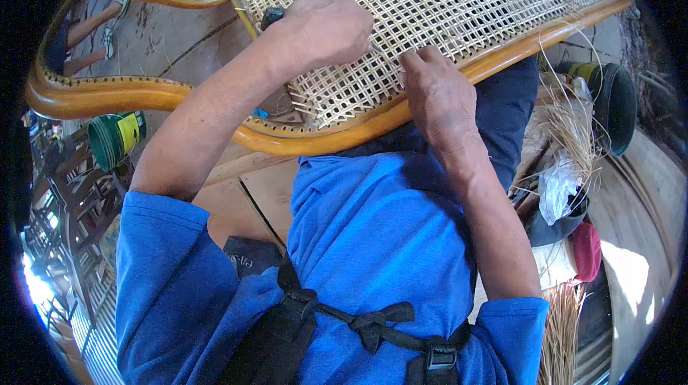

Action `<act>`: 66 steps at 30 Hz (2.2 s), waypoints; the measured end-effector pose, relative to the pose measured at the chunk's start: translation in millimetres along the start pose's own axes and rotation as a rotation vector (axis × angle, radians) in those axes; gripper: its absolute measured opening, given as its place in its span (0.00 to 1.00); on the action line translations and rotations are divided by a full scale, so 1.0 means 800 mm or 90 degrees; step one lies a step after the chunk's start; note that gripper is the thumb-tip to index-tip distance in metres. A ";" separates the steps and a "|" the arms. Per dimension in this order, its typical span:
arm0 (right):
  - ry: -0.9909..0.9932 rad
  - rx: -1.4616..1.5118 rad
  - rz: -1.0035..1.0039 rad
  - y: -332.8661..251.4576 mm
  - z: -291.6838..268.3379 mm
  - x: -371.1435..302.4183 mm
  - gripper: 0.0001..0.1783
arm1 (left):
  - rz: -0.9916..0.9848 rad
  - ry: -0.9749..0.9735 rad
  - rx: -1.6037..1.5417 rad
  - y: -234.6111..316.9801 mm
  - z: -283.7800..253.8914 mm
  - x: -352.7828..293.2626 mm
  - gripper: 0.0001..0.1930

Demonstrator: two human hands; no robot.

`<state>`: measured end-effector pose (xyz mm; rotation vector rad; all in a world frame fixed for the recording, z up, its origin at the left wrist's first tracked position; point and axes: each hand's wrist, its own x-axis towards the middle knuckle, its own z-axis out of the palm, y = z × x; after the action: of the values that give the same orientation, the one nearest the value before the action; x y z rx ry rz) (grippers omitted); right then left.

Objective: Weaving a chair seat with natural cane fibers in a workshop setting.

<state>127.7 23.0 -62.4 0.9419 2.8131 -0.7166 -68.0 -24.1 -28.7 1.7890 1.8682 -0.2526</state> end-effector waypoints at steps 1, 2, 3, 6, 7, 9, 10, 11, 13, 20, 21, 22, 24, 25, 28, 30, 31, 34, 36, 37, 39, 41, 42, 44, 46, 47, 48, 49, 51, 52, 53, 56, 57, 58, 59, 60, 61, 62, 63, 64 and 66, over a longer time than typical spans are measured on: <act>0.011 -0.002 -0.010 0.001 -0.001 0.000 0.05 | 0.003 -0.001 -0.006 -0.002 0.001 -0.002 0.14; 0.014 0.001 -0.019 0.003 -0.003 0.001 0.06 | -0.029 -0.002 0.008 -0.009 0.000 -0.004 0.14; 0.029 0.008 -0.033 0.005 -0.007 -0.003 0.07 | -0.047 -0.005 0.016 -0.018 -0.002 -0.007 0.14; 0.065 0.098 0.056 0.008 -0.026 -0.027 0.10 | -0.086 -0.046 0.004 -0.030 0.002 -0.013 0.13; 0.068 0.141 0.112 0.007 -0.034 -0.042 0.11 | -0.091 -0.071 -0.018 -0.031 0.006 -0.015 0.13; -0.019 0.203 0.171 0.007 -0.043 -0.060 0.16 | -0.078 -0.015 -0.045 -0.035 0.011 -0.018 0.14; -0.084 0.292 0.225 0.003 -0.042 -0.069 0.17 | -0.088 -0.020 -0.055 -0.035 0.015 -0.020 0.15; -0.157 0.379 0.283 0.000 -0.040 -0.077 0.18 | -0.097 -0.022 -0.070 -0.035 0.018 -0.021 0.15; -0.177 0.464 0.163 -0.008 -0.029 -0.082 0.20 | -0.096 -0.025 -0.081 -0.036 0.023 -0.023 0.17; -0.168 0.416 0.112 0.028 -0.060 -0.118 0.10 | -0.102 0.003 -0.071 -0.036 0.034 -0.028 0.18; -0.188 0.429 0.232 0.044 -0.076 -0.121 0.09 | -0.100 0.013 -0.071 -0.033 0.034 -0.027 0.18; -0.236 0.464 0.363 0.062 -0.087 -0.117 0.09 | -0.105 0.016 -0.075 -0.030 0.034 -0.027 0.18; -0.246 0.383 0.311 0.089 -0.095 -0.099 0.10 | -0.090 0.021 -0.040 -0.026 0.029 -0.028 0.18; -0.267 0.335 0.318 0.099 -0.098 -0.087 0.10 | -0.084 0.022 -0.024 -0.025 0.027 -0.031 0.18; -0.253 0.228 0.193 0.108 -0.084 -0.046 0.10 | -0.175 -0.028 0.039 -0.046 0.012 -0.041 0.18; -0.207 0.205 0.144 0.098 -0.072 -0.026 0.10 | -0.189 -0.017 0.067 -0.066 0.007 -0.054 0.17; -0.179 0.216 0.094 0.090 -0.067 -0.018 0.11 | -0.202 -0.025 0.077 -0.073 0.007 -0.060 0.17; -0.148 0.111 0.014 0.073 -0.060 0.002 0.13 | -0.242 -0.057 0.083 -0.093 0.005 -0.069 0.15; -0.148 -0.010 -0.031 0.064 -0.052 0.011 0.14 | -0.272 -0.064 0.092 -0.099 0.001 -0.071 0.15; -0.128 -0.064 -0.067 0.061 -0.047 0.015 0.15 | -0.292 -0.059 0.106 -0.100 -0.001 -0.072 0.14; -0.125 -0.005 0.003 0.058 -0.039 0.019 0.16 | -0.338 -0.088 0.119 -0.101 -0.008 -0.079 0.13; -0.142 -0.002 0.005 0.061 -0.037 0.021 0.15 | -0.381 -0.157 0.111 -0.097 -0.015 -0.089 0.14; -0.157 0.024 0.025 0.062 -0.037 0.023 0.16 | -0.380 -0.139 0.125 -0.091 -0.018 -0.095 0.14; -0.165 0.023 0.012 0.067 -0.043 0.024 0.15 | -0.371 -0.106 0.130 -0.075 -0.025 -0.108 0.16; -0.201 0.083 0.026 0.072 -0.054 0.025 0.13 | -0.357 0.144 0.062 -0.055 -0.036 -0.147 0.15; -0.236 0.150 0.037 0.076 -0.061 0.023 0.12 | -0.388 0.174 0.015 -0.047 -0.042 -0.170 0.17; -0.252 0.209 0.038 0.079 -0.067 0.021 0.10 | -0.398 0.243 -0.018 -0.043 -0.047 -0.196 0.18; -0.263 0.263 0.066 0.082 -0.071 0.019 0.09 | -0.464 0.151 -0.154 -0.039 -0.047 -0.222 0.18; -0.259 0.355 0.105 0.088 -0.077 0.009 0.07 | -0.585 0.001 -0.384 -0.037 -0.021 -0.262 0.17; -0.224 0.307 0.056 0.089 -0.076 0.008 0.07 | -0.679 -0.104 -0.482 -0.039 0.001 -0.273 0.17; -0.217 0.319 0.068 0.090 -0.075 0.004 0.07 | -0.644 0.023 -0.561 -0.040 0.030 -0.279 0.18; -0.211 0.337 0.104 0.092 -0.073 -0.001 0.07 | -0.570 0.306 -0.776 -0.043 0.105 -0.282 0.22; -0.216 0.330 0.117 0.091 -0.073 -0.001 0.07 | -0.522 0.363 -0.852 -0.042 0.120 -0.282 0.23; -0.210 0.321 0.127 0.090 -0.075 -0.001 0.08 | -0.480 0.439 -0.929 -0.039 0.132 -0.277 0.25; -0.216 0.325 0.130 0.088 -0.078 -0.001 0.08 | -0.478 0.425 -0.894 -0.036 0.135 -0.275 0.25; -0.215 0.326 0.131 0.087 -0.081 0.000 0.07 | -0.487 0.430 -0.862 -0.033 0.132 -0.272 0.25; -0.214 0.327 0.131 0.087 -0.085 0.001 0.07 | -0.470 0.429 -0.837 -0.027 0.125 -0.269 0.26; -0.223 0.335 0.152 0.088 -0.090 0.002 0.07 | -0.495 0.421 -0.827 -0.027 0.112 -0.268 0.23; -0.234 0.341 0.176 0.092 -0.095 0.003 0.07 | -0.510 0.407 -0.810 -0.024 0.102 -0.262 0.22; -0.238 0.378 0.156 0.098 -0.103 0.001 0.07 | -0.517 0.383 -0.804 -0.019 0.090 -0.262 0.21; -0.229 0.345 0.195 0.121 -0.120 0.000 0.06 | -0.635 0.285 -0.764 -0.001 0.077 -0.254 0.19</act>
<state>191.0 134.9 -16.6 1.1370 2.1335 -1.4621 -58.0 -230.5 20.1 0.0581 2.2586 0.8257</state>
